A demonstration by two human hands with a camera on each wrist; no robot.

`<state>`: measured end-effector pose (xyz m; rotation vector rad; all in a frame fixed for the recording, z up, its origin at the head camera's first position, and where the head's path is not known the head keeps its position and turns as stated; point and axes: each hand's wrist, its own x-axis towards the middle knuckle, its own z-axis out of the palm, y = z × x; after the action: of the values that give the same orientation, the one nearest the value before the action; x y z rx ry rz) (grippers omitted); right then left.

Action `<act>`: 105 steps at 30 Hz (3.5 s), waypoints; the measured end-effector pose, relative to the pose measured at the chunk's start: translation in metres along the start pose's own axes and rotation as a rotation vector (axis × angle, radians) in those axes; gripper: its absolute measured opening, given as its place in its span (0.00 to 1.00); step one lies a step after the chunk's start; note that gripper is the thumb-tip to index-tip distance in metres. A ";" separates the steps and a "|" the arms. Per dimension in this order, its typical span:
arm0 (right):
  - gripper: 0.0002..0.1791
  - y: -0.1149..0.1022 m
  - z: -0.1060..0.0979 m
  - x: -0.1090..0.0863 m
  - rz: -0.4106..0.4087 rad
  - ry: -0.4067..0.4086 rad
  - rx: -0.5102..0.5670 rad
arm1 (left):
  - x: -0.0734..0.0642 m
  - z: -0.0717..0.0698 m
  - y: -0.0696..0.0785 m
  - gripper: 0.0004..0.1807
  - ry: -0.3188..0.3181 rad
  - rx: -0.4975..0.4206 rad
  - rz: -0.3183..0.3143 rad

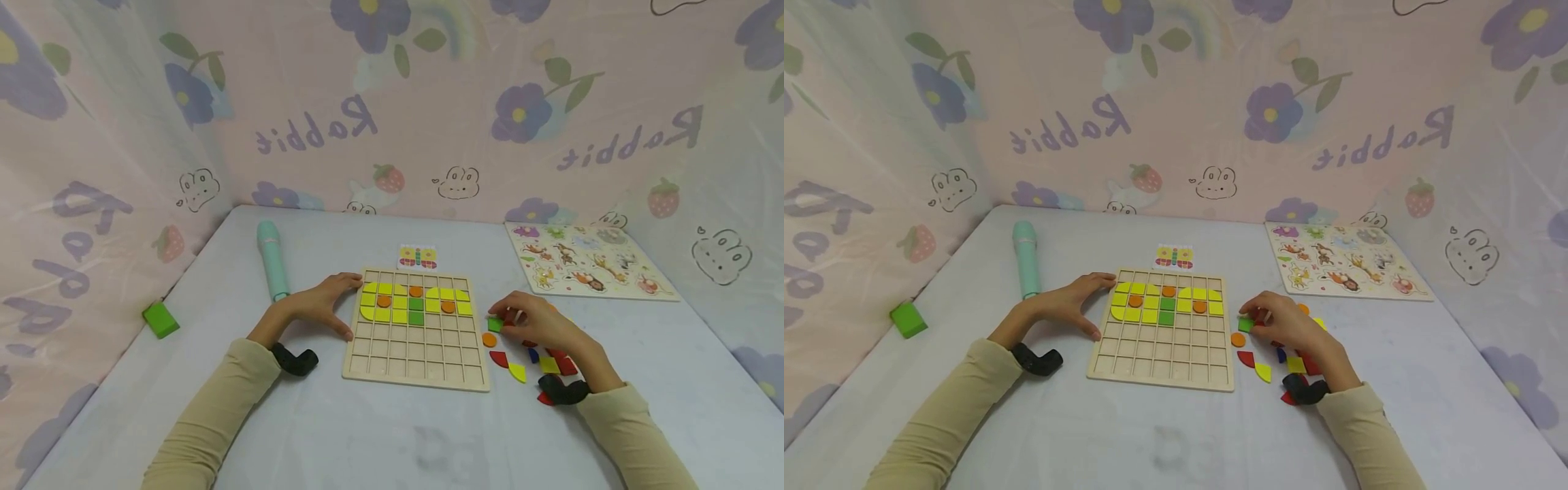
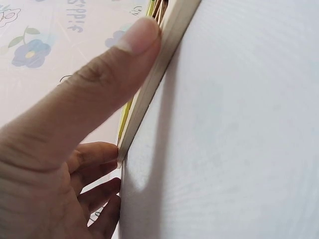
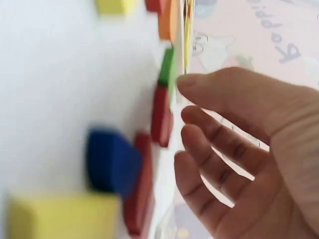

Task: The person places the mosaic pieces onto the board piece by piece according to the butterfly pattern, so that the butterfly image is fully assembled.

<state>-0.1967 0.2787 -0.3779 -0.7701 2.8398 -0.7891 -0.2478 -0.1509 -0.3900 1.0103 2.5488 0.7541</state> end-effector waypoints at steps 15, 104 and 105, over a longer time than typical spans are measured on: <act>0.21 0.037 -0.050 -0.037 0.131 0.091 -0.114 | 0.001 0.001 -0.002 0.56 0.004 0.011 0.006; 0.14 -0.016 -0.012 -0.062 -0.028 -0.020 -0.073 | 0.001 0.002 0.000 0.56 -0.001 -0.001 -0.011; 0.15 -0.012 -0.013 -0.068 -0.029 -0.004 -0.092 | 0.001 0.002 0.000 0.56 -0.001 -0.001 -0.012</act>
<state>-0.1354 0.3092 -0.3630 -0.8253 2.8846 -0.6642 -0.2477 -0.1496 -0.3914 0.9939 2.5508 0.7515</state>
